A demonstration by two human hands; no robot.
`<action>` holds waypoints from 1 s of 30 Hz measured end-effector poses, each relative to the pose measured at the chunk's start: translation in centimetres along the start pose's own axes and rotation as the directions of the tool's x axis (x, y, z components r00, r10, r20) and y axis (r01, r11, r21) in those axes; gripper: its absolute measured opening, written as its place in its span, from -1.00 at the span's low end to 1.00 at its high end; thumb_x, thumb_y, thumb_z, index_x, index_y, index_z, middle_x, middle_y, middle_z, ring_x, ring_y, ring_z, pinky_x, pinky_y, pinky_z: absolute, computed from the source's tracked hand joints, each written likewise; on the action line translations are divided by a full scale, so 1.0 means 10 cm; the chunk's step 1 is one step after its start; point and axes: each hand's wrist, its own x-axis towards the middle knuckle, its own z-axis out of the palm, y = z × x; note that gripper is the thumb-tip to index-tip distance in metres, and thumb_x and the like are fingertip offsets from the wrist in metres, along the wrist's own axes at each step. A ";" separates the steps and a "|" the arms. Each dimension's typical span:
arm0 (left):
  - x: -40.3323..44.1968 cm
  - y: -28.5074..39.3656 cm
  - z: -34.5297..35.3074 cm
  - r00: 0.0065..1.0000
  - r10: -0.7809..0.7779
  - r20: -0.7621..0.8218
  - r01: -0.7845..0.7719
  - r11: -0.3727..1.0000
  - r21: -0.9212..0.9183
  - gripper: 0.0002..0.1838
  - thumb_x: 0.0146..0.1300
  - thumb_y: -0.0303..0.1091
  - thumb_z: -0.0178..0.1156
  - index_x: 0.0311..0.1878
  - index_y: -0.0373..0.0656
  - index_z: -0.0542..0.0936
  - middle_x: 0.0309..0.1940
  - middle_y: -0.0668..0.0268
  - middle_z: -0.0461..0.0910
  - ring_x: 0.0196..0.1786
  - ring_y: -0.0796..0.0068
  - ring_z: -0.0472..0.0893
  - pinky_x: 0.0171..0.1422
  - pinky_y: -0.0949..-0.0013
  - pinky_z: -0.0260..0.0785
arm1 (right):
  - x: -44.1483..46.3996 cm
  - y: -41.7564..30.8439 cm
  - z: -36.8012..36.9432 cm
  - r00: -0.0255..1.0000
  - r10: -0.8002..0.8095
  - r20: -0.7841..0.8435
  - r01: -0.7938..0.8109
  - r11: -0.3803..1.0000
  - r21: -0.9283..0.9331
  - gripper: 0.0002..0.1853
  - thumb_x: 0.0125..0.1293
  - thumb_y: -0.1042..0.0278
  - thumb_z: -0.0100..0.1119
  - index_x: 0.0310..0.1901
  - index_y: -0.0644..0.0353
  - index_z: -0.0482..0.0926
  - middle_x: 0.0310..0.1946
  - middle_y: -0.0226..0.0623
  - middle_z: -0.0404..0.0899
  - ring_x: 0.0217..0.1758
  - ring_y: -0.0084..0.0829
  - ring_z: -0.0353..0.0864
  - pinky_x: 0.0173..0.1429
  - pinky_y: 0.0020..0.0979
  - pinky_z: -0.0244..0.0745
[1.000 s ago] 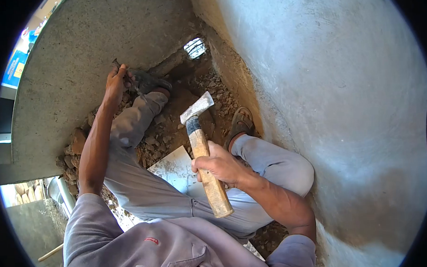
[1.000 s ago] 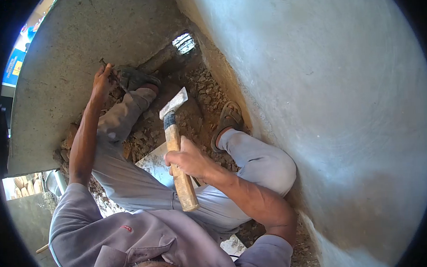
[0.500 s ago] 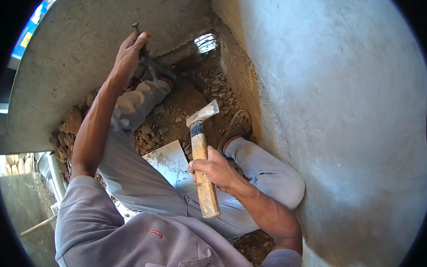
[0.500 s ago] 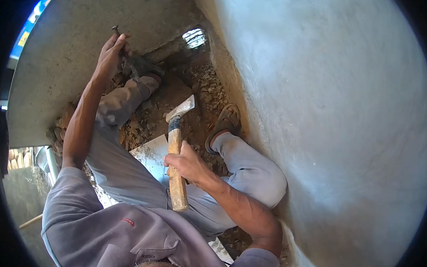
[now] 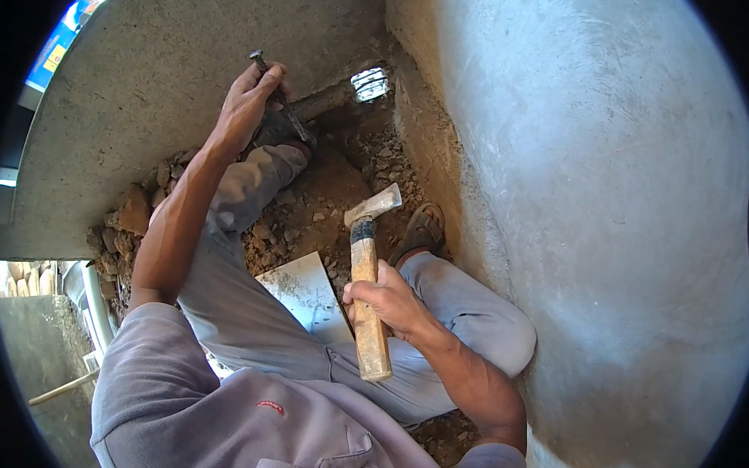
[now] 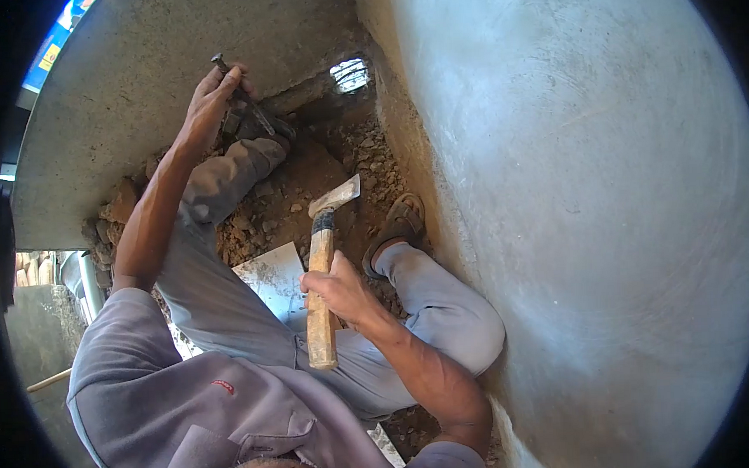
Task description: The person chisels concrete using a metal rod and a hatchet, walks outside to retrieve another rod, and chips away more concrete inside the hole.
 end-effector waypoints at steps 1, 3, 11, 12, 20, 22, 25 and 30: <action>0.00 -0.02 -0.03 1.000 0.009 0.012 -0.009 1.000 -0.015 -0.68 0.39 -0.10 -0.02 -0.06 -0.17 0.48 -0.33 0.39 0.53 -0.23 0.60 0.50 -0.11 0.47 0.31 | 0.00 -0.01 0.00 1.000 0.006 -0.011 -0.006 1.000 0.003 -0.70 0.09 0.43 0.15 -0.20 0.29 0.27 -0.49 -0.28 0.46 -0.55 -0.53 0.50 -0.52 -0.46 0.44; -0.01 -0.05 -0.07 1.000 -0.002 0.010 0.002 0.999 -0.040 -0.69 0.39 -0.10 -0.03 -0.07 -0.15 0.48 -0.30 0.40 0.53 -0.20 0.60 0.50 -0.09 0.46 0.32 | 0.02 0.00 0.01 1.000 0.014 -0.019 -0.014 1.000 0.000 -0.69 0.10 0.43 0.16 -0.19 0.29 0.27 -0.48 -0.28 0.46 -0.54 -0.53 0.50 -0.52 -0.46 0.44; -0.08 -0.13 -0.23 1.000 0.005 -0.025 -0.008 0.992 -0.127 -0.69 0.39 -0.06 -0.01 -0.03 -0.07 0.48 -0.12 0.40 0.52 -0.03 0.56 0.48 0.05 0.42 0.33 | 0.11 0.03 0.00 0.994 0.087 -0.072 -0.088 0.996 -0.016 -0.71 0.16 0.46 0.10 -0.14 0.28 0.25 -0.44 -0.25 0.48 -0.53 -0.50 0.51 -0.46 -0.46 0.46; -0.10 -0.15 -0.26 1.000 -0.014 -0.023 0.011 0.992 -0.129 -0.68 0.39 -0.05 -0.02 -0.02 -0.07 0.48 -0.10 0.39 0.52 0.00 0.55 0.48 0.07 0.42 0.33 | 0.13 0.05 0.00 0.991 0.101 -0.089 -0.102 0.995 -0.003 -0.72 0.17 0.44 0.10 -0.13 0.27 0.26 -0.43 -0.25 0.48 -0.52 -0.50 0.51 -0.46 -0.46 0.46; -0.20 -0.22 -0.48 0.998 -0.057 -0.027 0.050 0.977 -0.206 -0.67 0.38 -0.02 -0.01 0.00 -0.03 0.47 -0.06 0.38 0.52 0.02 0.53 0.49 0.11 0.36 0.37 | 0.30 0.09 -0.03 0.977 0.134 -0.169 -0.143 0.989 -0.046 -0.72 0.14 0.46 0.11 -0.15 0.25 0.28 -0.44 -0.26 0.48 -0.52 -0.48 0.51 -0.46 -0.45 0.44; -0.21 -0.22 -0.51 0.999 -0.037 0.001 0.036 0.957 -0.287 -0.68 0.38 -0.02 -0.01 0.00 -0.02 0.48 -0.09 0.38 0.53 0.03 0.53 0.50 0.14 0.34 0.39 | 0.36 0.11 -0.08 0.975 0.134 -0.177 -0.152 0.984 -0.090 -0.71 0.15 0.44 0.10 -0.12 0.25 0.29 -0.42 -0.27 0.49 -0.50 -0.49 0.51 -0.45 -0.47 0.45; -0.23 -0.26 -0.55 1.000 0.015 0.006 -0.012 0.951 -0.309 -0.69 0.37 -0.05 0.00 -0.01 -0.03 0.48 -0.13 0.37 0.53 0.03 0.53 0.50 0.18 0.33 0.39 | 0.41 0.18 -0.12 0.973 0.087 -0.213 -0.122 0.980 -0.159 -0.73 0.14 0.46 0.09 -0.14 0.26 0.30 -0.43 -0.27 0.48 -0.53 -0.50 0.50 -0.47 -0.48 0.44; -0.16 -0.15 -0.76 0.991 0.120 0.058 -0.101 0.961 -0.258 -0.71 0.37 -0.07 0.02 -0.06 -0.04 0.51 -0.18 0.38 0.55 0.00 0.53 0.52 0.15 0.35 0.41 | 0.46 0.15 -0.14 0.934 -0.223 -0.279 0.031 0.830 -0.558 -0.60 0.26 0.29 0.05 0.05 0.30 0.26 -0.45 -0.29 0.45 -0.57 -0.52 0.51 -0.53 -0.43 0.45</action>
